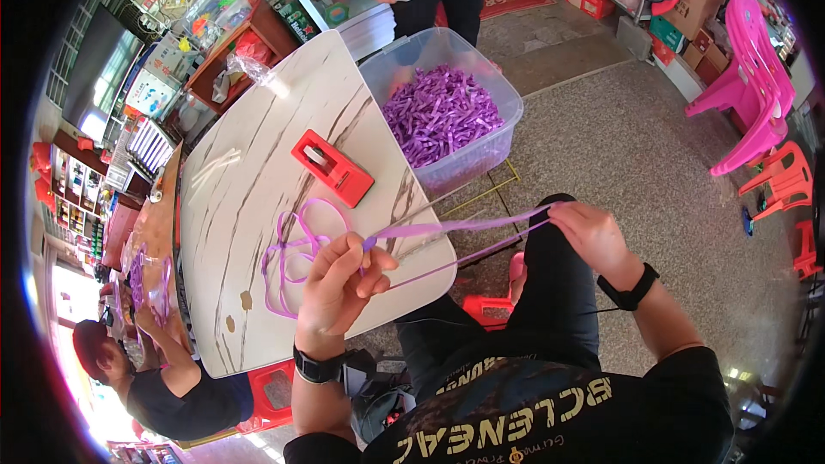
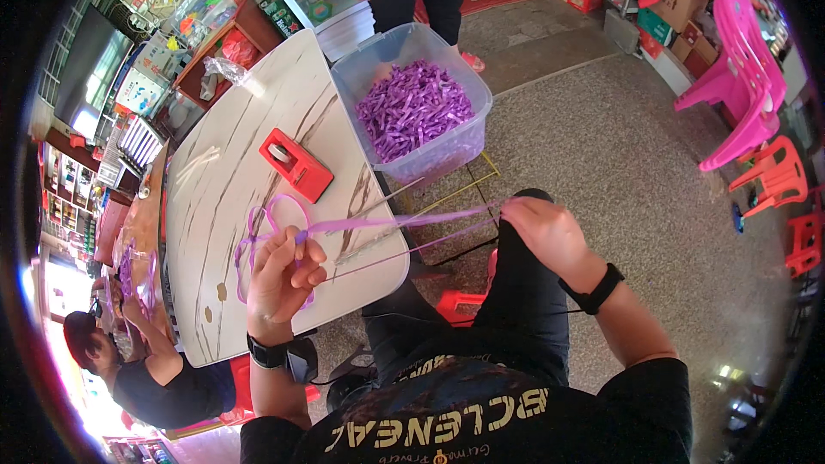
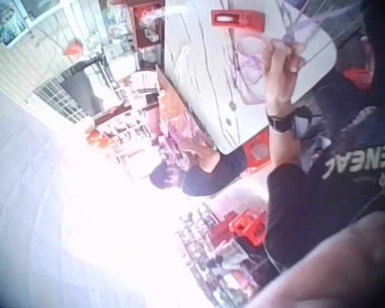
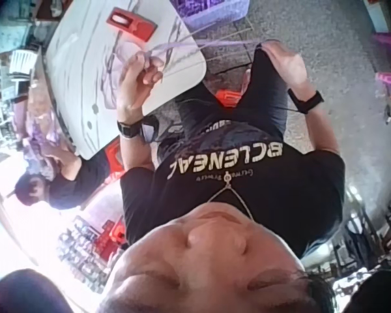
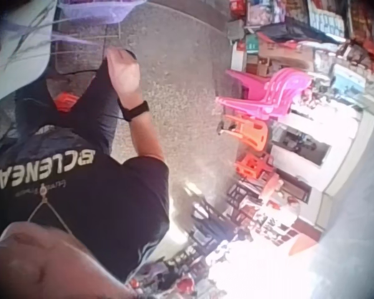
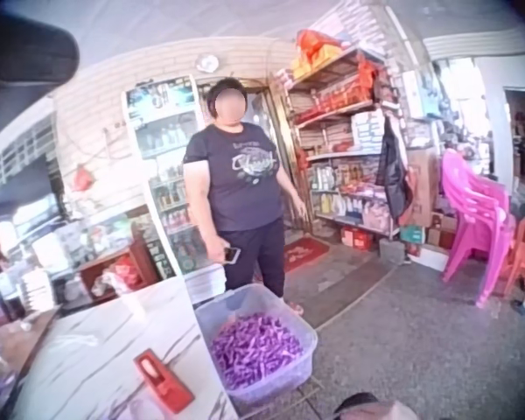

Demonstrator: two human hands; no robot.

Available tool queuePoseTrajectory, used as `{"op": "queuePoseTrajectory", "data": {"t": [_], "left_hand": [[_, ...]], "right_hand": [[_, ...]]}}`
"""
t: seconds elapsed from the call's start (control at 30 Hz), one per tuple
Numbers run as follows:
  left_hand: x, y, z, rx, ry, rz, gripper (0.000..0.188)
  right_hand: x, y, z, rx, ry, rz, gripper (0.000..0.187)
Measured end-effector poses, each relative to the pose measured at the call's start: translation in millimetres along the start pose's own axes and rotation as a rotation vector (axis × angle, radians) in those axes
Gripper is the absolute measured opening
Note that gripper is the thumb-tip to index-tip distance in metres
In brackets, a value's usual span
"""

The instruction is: Stretching and measuring purple plastic loops against markings on a workspace table.

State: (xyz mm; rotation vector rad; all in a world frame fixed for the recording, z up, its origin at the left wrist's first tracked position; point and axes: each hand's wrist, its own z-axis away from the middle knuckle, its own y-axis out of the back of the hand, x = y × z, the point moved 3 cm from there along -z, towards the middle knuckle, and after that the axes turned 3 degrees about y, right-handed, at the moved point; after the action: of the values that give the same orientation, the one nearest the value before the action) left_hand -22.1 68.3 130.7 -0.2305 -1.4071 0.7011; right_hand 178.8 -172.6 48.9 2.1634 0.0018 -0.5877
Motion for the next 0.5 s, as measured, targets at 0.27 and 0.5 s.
{"op": "queuePoseTrajectory", "data": {"t": [0.27,0.5], "left_hand": [[-10.1,12.6,10.9,0.027,0.123,-0.119,0.014],[-14.7,12.8,12.9,0.032,0.118,-0.234,0.011]], "right_hand": [[-2.8,19.7,-12.2,0.12,0.068,0.09,0.017],[-12.0,25.8,-14.8,0.167,0.008,0.068,0.026]]}}
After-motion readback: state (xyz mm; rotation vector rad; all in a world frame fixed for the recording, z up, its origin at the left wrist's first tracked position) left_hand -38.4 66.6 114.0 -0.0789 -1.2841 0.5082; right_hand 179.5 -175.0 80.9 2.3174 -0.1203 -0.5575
